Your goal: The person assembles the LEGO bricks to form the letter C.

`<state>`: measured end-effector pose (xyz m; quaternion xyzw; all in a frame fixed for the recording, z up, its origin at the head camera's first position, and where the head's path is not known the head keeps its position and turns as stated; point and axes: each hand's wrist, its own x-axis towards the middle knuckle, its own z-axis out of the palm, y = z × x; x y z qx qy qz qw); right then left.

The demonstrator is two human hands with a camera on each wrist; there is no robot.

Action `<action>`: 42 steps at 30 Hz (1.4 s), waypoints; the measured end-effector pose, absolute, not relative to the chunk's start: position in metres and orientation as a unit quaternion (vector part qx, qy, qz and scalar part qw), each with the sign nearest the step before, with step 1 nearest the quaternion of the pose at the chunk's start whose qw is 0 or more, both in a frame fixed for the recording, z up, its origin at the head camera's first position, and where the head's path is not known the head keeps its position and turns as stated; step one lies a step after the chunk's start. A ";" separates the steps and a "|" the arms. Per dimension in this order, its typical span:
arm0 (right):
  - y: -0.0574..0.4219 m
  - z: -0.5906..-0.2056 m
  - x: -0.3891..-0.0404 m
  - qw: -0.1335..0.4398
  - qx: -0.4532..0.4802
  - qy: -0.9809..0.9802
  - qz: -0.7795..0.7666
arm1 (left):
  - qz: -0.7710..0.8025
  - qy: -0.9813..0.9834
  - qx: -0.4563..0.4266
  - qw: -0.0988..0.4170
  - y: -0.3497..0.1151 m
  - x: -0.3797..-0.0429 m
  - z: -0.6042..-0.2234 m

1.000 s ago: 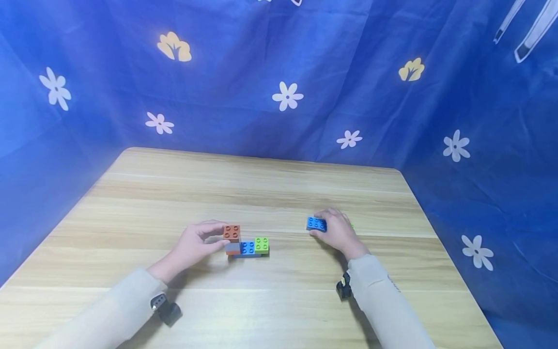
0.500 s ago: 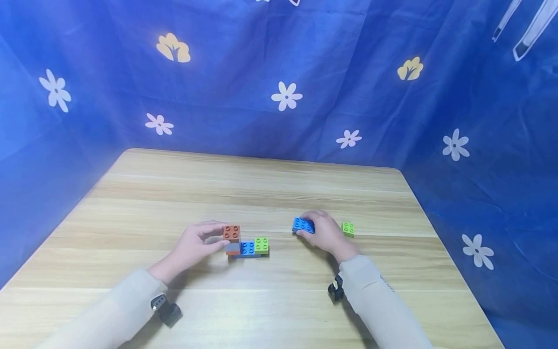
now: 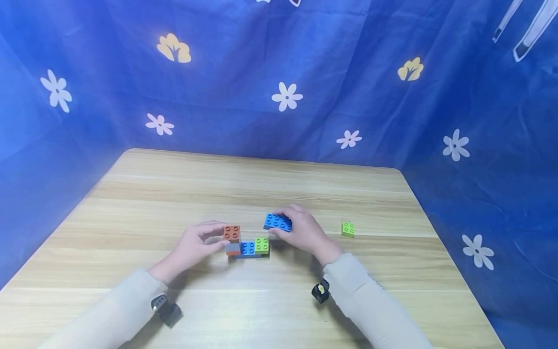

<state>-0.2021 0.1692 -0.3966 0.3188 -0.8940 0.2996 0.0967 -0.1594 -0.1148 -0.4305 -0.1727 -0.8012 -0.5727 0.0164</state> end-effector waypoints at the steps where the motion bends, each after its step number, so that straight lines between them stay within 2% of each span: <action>1: 0.166 -0.394 -0.201 0.099 0.325 -0.890 0.304 | -0.572 -0.802 -0.174 0.017 -0.115 -0.159 -0.431; 18: 0.123 -0.371 -0.187 0.097 0.415 -0.844 0.325 | -0.588 -0.789 -0.178 0.017 -0.115 -0.162 -0.433; 30: 0.112 -0.366 -0.187 0.051 0.414 -0.859 0.297 | -0.577 -0.794 -0.191 0.018 -0.116 -0.161 -0.430; 42: 0.109 -0.360 -0.188 0.032 0.404 -0.869 0.282 | -0.585 -0.786 -0.200 0.021 -0.117 -0.160 -0.430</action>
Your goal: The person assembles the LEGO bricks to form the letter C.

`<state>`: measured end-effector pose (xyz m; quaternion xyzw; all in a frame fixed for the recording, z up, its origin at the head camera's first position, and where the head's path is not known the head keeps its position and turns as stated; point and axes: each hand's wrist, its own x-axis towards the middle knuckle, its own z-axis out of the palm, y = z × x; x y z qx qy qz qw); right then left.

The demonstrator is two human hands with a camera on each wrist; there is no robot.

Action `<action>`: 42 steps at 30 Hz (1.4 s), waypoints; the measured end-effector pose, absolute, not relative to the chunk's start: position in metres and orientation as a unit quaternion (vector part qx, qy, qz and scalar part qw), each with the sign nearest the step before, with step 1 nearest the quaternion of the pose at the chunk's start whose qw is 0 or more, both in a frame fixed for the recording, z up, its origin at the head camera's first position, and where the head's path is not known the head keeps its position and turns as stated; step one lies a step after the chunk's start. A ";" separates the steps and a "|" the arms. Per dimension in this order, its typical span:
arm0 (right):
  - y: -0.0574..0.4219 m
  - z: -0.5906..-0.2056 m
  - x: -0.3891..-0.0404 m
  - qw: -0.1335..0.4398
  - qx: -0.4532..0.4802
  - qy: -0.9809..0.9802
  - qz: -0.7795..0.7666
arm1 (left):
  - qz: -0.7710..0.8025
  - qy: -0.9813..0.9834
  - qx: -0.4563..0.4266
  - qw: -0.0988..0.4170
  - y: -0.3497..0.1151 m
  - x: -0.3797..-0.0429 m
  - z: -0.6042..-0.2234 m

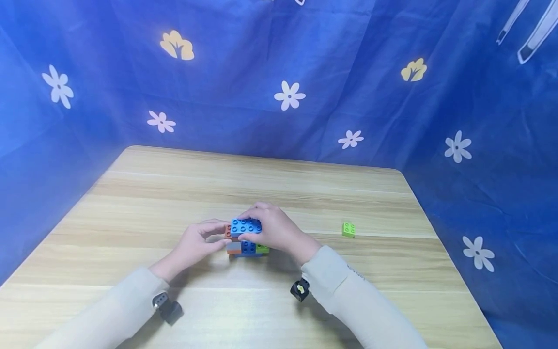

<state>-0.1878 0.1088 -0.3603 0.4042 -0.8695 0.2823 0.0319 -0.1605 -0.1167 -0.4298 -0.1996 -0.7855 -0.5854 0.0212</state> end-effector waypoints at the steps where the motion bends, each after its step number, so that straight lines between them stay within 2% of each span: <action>1: 0.109 -0.360 -0.188 0.030 0.402 -0.871 0.281 | -0.585 -0.785 -0.202 0.023 -0.117 -0.161 -0.430; 13: 0.108 -0.356 -0.186 0.001 0.375 -0.880 0.292 | -0.586 -0.784 -0.203 0.021 -0.116 -0.160 -0.428; 27: 0.108 -0.358 -0.188 -0.002 0.379 -0.880 0.286 | -0.578 -0.786 -0.215 0.030 -0.116 -0.160 -0.429; 36: 0.108 -0.358 -0.188 0.005 0.384 -0.876 0.290 | -0.564 -0.799 -0.207 0.015 -0.108 -0.158 -0.410; 42: 0.108 -0.358 -0.187 0.013 0.389 -0.873 0.292 | -0.583 -0.786 -0.203 0.040 -0.098 -0.147 -0.390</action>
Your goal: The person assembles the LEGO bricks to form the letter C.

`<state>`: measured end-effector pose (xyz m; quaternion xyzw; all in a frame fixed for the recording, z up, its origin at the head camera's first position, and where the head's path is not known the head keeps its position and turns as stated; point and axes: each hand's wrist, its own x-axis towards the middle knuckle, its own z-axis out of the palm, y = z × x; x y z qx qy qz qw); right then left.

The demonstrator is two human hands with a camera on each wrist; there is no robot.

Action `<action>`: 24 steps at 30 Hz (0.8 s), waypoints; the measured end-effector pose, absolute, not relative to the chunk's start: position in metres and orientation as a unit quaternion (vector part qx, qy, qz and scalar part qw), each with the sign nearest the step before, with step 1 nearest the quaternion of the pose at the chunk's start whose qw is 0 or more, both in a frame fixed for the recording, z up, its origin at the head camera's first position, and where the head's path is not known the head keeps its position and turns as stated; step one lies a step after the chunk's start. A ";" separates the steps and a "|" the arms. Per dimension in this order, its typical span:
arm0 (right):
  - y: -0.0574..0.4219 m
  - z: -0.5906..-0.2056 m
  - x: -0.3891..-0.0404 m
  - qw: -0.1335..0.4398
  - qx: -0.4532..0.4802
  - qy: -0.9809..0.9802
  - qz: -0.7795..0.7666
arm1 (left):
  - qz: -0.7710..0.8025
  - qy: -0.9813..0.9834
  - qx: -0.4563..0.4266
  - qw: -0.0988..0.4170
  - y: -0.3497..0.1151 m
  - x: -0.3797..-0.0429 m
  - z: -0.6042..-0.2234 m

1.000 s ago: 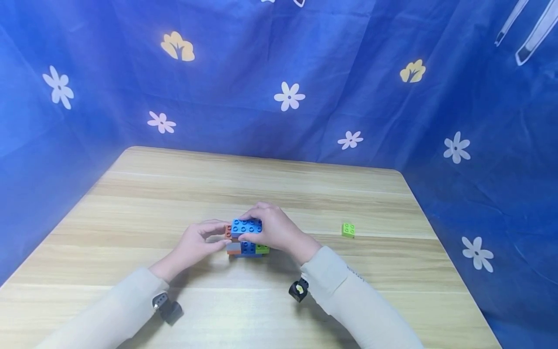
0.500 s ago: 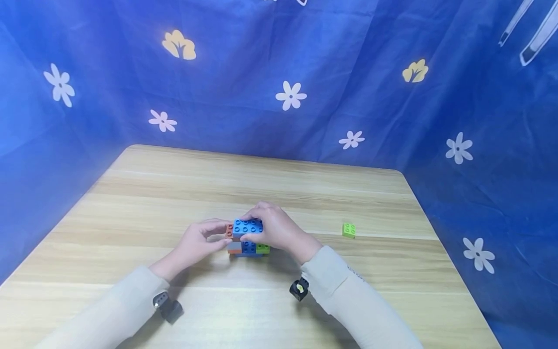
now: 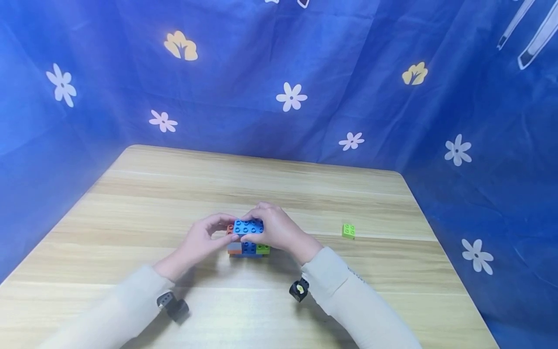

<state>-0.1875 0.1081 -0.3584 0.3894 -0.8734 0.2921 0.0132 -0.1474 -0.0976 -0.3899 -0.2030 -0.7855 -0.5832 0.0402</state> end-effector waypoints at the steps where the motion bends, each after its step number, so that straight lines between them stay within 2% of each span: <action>1: 0.108 -0.359 -0.187 0.012 0.387 -0.874 0.292 | -0.584 -0.785 -0.202 0.042 -0.097 -0.146 -0.387; 8: 0.110 -0.364 -0.188 0.005 0.381 -0.873 0.305 | -0.582 -0.786 -0.202 0.060 -0.096 -0.142 -0.386; 16: 0.119 -0.382 -0.188 0.037 0.389 -0.847 0.360 | -0.568 -0.788 -0.214 0.101 -0.094 -0.143 -0.393; 24: 0.144 -0.403 -0.188 0.061 0.380 -0.836 0.391 | -0.560 -0.794 -0.210 0.110 -0.099 -0.159 -0.424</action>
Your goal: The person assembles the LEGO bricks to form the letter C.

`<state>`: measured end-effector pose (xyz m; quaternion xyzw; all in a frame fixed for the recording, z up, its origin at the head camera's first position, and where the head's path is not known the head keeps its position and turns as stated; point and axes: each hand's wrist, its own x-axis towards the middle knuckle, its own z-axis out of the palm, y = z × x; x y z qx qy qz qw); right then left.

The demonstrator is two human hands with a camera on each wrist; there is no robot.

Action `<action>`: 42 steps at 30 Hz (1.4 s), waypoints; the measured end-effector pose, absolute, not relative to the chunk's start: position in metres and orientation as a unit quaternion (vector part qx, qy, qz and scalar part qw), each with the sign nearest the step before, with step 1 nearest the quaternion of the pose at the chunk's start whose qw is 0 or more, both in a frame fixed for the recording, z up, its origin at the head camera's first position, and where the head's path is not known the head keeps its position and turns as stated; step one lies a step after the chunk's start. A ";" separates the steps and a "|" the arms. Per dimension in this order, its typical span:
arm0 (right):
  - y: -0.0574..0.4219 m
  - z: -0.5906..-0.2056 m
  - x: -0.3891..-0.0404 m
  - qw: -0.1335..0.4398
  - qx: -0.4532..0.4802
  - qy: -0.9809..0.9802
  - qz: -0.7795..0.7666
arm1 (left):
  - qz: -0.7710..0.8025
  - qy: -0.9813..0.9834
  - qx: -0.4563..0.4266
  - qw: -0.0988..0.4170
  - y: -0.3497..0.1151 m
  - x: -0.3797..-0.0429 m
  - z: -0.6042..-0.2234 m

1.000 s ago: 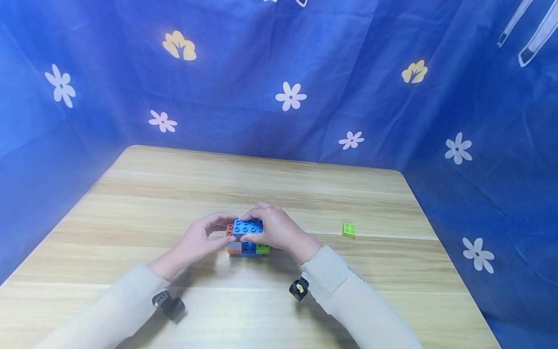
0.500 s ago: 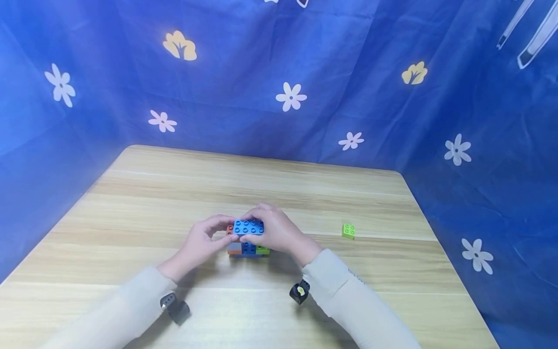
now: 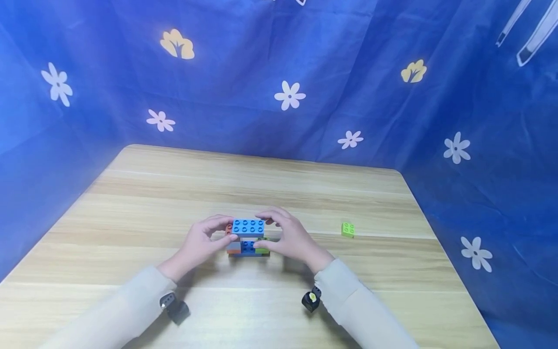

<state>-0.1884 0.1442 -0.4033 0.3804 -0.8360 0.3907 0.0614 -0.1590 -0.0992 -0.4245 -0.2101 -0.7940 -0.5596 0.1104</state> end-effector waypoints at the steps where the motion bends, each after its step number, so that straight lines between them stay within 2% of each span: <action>1: 0.149 -0.406 -0.189 0.063 0.376 -0.838 0.391 | -0.559 -0.795 -0.209 0.110 -0.099 -0.159 -0.424; 15: 0.225 -0.428 -0.193 0.088 0.305 -0.876 0.364 | -0.570 -0.793 -0.194 0.096 -0.100 -0.158 -0.423; 26: 0.283 -0.433 -0.201 0.134 0.249 -0.900 0.333 | -0.566 -0.795 -0.197 0.096 -0.100 -0.159 -0.424; 33: 0.309 -0.436 -0.204 0.127 0.202 -0.918 0.316 | -0.560 -0.799 -0.197 0.096 -0.099 -0.160 -0.423; 42: 0.329 -0.445 -0.206 0.148 0.184 -0.927 0.292 | -0.561 -0.799 -0.195 0.092 -0.098 -0.160 -0.424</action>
